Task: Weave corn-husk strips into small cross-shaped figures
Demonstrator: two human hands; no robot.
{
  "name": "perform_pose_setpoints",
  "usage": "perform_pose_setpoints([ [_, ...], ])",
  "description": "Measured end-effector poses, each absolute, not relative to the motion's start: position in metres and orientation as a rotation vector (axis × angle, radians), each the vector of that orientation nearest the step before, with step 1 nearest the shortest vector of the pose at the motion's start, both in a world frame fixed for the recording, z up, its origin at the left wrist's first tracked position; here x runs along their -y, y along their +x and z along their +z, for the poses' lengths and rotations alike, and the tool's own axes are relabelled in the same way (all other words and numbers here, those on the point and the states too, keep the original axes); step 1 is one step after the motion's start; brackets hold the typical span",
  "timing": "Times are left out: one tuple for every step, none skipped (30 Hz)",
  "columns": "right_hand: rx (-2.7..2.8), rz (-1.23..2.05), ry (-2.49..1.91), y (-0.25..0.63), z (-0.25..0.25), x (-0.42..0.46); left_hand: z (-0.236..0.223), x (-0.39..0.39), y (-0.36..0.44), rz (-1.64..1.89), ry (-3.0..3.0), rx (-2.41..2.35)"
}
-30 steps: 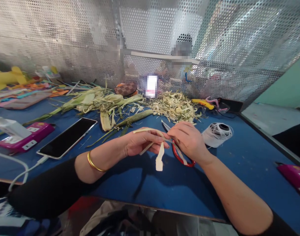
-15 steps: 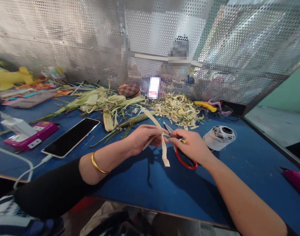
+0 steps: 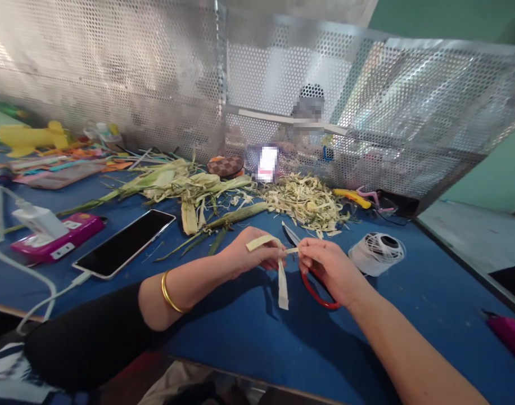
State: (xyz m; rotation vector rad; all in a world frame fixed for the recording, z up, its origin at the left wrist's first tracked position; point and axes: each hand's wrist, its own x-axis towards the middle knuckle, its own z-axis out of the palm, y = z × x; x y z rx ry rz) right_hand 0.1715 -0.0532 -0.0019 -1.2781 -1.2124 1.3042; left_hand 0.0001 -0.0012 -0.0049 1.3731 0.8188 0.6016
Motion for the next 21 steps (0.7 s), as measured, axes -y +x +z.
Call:
perform_pose_setpoints([
  [1.171, 1.336, -1.255, 0.171, -0.002, 0.053, -0.004, 0.001, -0.001, 0.597, 1.382, -0.81],
  [1.143, 1.351, -1.241, 0.171, -0.002, 0.053, -0.003, 0.001, -0.001, 0.59, 1.381, -0.802],
  [1.123, 1.351, -1.236, 0.171, -0.003, 0.052, -0.003, 0.0, -0.001, 0.578, 1.364, -0.793],
  [1.109, 1.339, -1.235, 0.172, -0.003, 0.052, -0.004, -0.002, -0.001, 0.563, 1.333, -0.787],
  [1.097, 1.318, -1.238, 0.172, -0.003, 0.052, -0.005, -0.003, -0.001, 0.55, 1.297, -0.782],
  [1.091, 1.296, -1.241, 0.172, -0.004, 0.052, -0.007, -0.004, 0.0, 0.542, 1.262, -0.782],
  [1.088, 1.274, -1.241, 0.172, -0.004, 0.051, -0.009, -0.005, 0.0, 0.536, 1.236, -0.787],
  [1.088, 1.259, -1.235, 0.172, -0.005, 0.051, -0.01, -0.006, 0.0, 0.531, 1.222, -0.796],
  [1.087, 1.251, -1.221, 0.171, -0.005, 0.052, -0.011, -0.006, 0.001, 0.527, 1.222, -0.807],
  [1.083, 1.246, -1.205, 0.17, -0.005, 0.052, -0.012, -0.006, 0.001, 0.528, 1.231, -0.815],
  [1.077, 1.243, -1.189, 0.17, -0.005, 0.052, -0.012, -0.005, 0.001, 0.535, 1.239, -0.815],
  [1.069, 1.233, -1.176, 0.169, -0.005, 0.052, -0.011, -0.005, 0.001, 0.55, 1.237, -0.811],
  [1.066, 1.213, -1.171, 0.169, -0.005, 0.052, -0.01, -0.005, 0.001, 0.574, 1.216, -0.812],
  [1.073, 1.18, -1.18, 0.17, -0.005, 0.051, -0.008, -0.005, 0.001, 0.595, 1.178, -0.819],
  [1.087, 1.135, -1.205, 0.17, -0.005, 0.051, -0.006, -0.005, 0.001, 0.609, 1.13, -0.831],
  [1.107, 1.086, -1.242, 0.171, -0.005, 0.051, -0.004, -0.005, 0.001, 0.613, 1.08, -0.846],
  [1.133, 1.043, -1.287, 0.172, -0.006, 0.051, -0.003, -0.006, 0.001, 0.616, 1.038, -0.861],
  [1.174, 1.023, -1.339, 0.173, -0.007, 0.051, -0.002, -0.006, 0.001, 0.622, 1.007, -0.874],
  [1.231, 1.029, -1.393, 0.173, -0.009, 0.051, -0.001, -0.007, 0.001, 0.631, 0.99, -0.879],
  [1.303, 1.052, -1.442, 0.173, -0.011, 0.051, -0.002, -0.007, 0.001, 0.646, 0.984, -0.877],
  [1.387, 1.077, -1.484, 0.172, -0.013, 0.052, -0.002, -0.007, 0.002, 0.663, 0.985, -0.873],
])
